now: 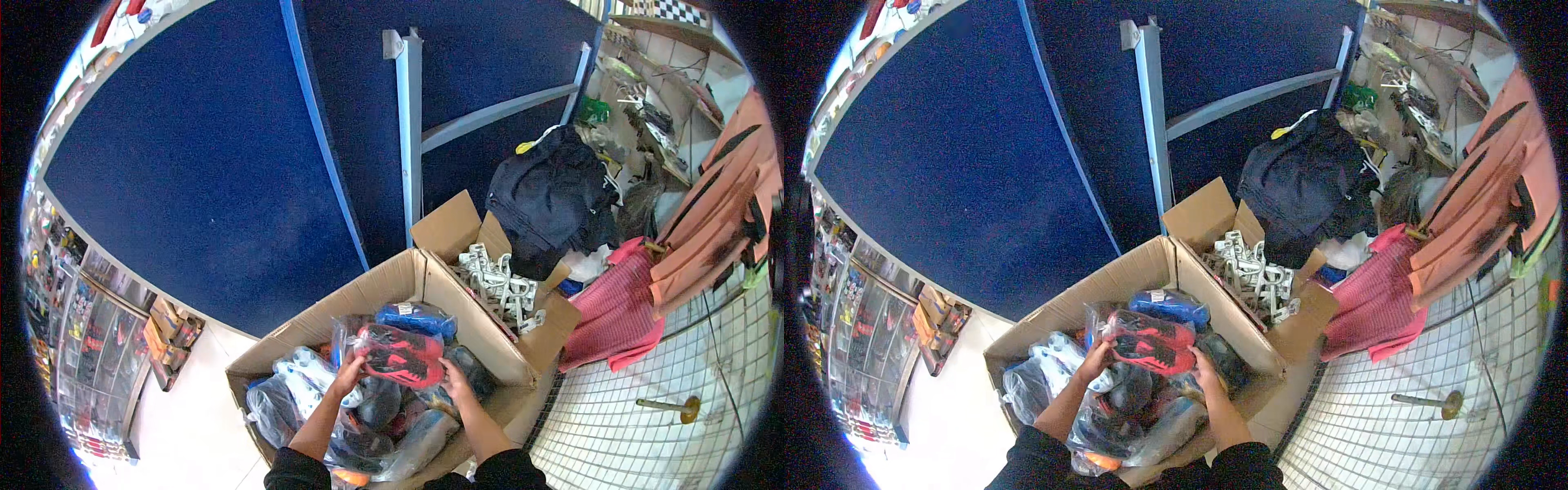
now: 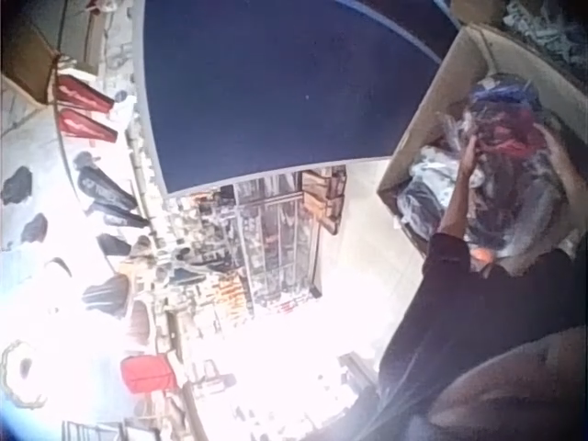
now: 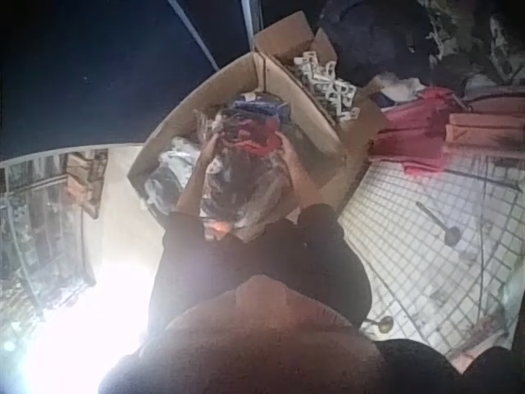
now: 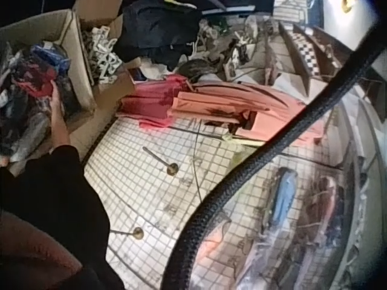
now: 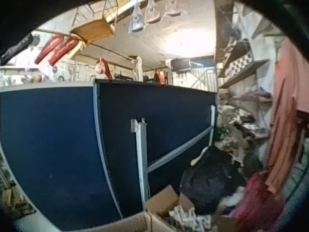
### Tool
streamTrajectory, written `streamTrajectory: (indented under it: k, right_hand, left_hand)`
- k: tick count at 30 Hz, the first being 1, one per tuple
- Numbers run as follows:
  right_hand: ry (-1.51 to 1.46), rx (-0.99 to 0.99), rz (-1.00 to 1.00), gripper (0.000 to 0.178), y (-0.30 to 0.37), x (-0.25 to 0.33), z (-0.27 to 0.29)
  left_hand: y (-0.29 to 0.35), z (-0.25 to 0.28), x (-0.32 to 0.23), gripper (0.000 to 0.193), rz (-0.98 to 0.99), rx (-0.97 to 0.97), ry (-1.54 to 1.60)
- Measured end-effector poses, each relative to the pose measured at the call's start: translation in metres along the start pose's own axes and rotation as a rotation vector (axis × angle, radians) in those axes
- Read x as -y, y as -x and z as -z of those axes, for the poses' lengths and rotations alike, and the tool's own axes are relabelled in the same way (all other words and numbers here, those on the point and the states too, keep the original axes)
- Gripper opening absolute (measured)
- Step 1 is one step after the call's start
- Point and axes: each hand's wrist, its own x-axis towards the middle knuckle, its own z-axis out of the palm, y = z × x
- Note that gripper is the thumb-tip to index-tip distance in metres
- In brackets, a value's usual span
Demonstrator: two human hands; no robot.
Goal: Cleaning and organizing athletic shoes in a sports store using a feather duster.
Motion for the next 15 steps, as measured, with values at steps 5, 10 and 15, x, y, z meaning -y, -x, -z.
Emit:
streamTrajectory:
  k: [5,10,15]
  right_hand:
    - [-0.351,0.036,0.179,0.041,0.023,-0.012,0.012]
    - [-0.643,0.166,0.282,0.025,0.081,0.006,0.018]
    - [-0.63,0.187,0.582,0.034,0.158,0.01,0.02]
  left_hand:
    - [0.014,-0.013,-0.012,0.048,-0.044,0.126,0.036]
    - [0.054,-0.038,-0.043,0.068,-0.092,0.362,0.178]
    - [0.108,-0.075,-0.082,0.069,-0.258,0.666,0.213]
